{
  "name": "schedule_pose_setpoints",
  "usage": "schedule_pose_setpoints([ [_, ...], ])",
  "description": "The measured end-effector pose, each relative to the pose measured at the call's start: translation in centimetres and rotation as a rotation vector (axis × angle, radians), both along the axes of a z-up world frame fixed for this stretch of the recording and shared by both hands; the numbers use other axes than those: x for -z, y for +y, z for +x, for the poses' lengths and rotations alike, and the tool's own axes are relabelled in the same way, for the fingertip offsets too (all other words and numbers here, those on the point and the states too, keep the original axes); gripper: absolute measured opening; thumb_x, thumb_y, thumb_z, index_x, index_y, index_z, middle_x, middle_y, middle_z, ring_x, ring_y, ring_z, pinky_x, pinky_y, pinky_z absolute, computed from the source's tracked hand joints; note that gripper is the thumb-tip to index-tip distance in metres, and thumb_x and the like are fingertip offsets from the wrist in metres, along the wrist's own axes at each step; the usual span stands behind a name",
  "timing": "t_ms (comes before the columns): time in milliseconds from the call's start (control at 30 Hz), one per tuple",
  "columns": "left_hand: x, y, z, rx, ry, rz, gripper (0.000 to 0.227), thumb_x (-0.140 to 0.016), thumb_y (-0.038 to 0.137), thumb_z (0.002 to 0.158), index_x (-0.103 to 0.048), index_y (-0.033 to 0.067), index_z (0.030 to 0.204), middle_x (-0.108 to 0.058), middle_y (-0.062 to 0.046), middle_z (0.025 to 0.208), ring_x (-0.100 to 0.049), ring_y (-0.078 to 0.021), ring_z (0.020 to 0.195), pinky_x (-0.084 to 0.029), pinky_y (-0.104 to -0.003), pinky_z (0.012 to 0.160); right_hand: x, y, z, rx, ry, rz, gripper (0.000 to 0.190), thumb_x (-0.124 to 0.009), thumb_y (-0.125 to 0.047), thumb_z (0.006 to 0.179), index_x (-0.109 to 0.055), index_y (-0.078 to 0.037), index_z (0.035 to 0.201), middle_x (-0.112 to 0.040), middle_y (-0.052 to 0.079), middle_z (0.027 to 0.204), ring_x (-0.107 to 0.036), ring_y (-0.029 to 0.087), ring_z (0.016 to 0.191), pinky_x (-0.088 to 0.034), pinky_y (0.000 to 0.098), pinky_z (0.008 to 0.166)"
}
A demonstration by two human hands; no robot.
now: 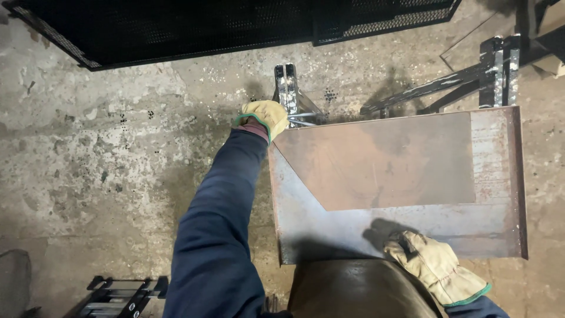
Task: Bending a metal rod using a vice and hammer to match a template on a metal plate.
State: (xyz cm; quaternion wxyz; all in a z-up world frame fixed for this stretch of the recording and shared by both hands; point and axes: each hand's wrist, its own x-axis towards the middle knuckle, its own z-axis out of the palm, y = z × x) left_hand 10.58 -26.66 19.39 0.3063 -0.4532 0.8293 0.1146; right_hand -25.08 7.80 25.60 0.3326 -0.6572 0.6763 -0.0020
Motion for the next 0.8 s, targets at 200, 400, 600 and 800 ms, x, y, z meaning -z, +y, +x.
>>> schedule_pose_setpoints([
  [200,-3.2,0.9,-1.1,-0.155,0.026,-0.039,0.019,-0.064,0.012,0.083,-0.079,0.0095,0.093,-0.076,-0.013,0.094,-0.073,-0.0322,0.082,-0.053,-0.051,0.061,0.6,0.6,-0.5,0.028,-0.055,-0.063,0.032,-0.074,-0.04,0.077,-0.079,-0.016,0.099,-0.079,0.008,0.103,-0.076,0.03,0.091,-0.062,0.0386,0.077],
  [400,-1.1,0.8,-0.1,-0.242,0.404,-0.373,0.021,-0.06,0.023,0.098,-0.078,0.012,0.098,-0.076,-0.015,0.091,-0.073,-0.0331,0.085,-0.055,-0.047,0.077,0.2,0.5,-0.3,0.078,0.016,-0.038,0.032,-0.077,-0.042,0.075,-0.08,-0.019,0.097,-0.078,0.008,0.106,-0.075,0.03,0.094,-0.061,0.0389,0.082],
  [600,-3.3,2.2,-0.1,0.051,0.339,-0.37,0.023,-0.054,0.022,0.092,-0.076,0.0155,0.094,-0.072,-0.007,0.099,-0.071,-0.0272,0.091,-0.052,-0.048,0.078,-0.5,0.1,0.0,0.093,0.068,0.061,0.034,-0.078,-0.048,0.08,-0.082,-0.022,0.102,-0.078,0.006,0.11,-0.074,0.03,0.098,-0.06,0.0391,0.084],
  [800,-2.3,2.8,-0.4,0.017,0.169,-0.267,0.029,-0.047,0.021,0.104,-0.074,0.0139,0.113,-0.071,-0.008,0.11,-0.069,-0.0276,0.102,-0.051,-0.045,0.09,1.1,1.2,-0.9,0.065,0.035,0.088,0.04,-0.075,-0.05,0.081,-0.078,-0.018,0.106,-0.076,0.008,0.115,-0.075,0.03,0.1,-0.062,0.038,0.084],
])
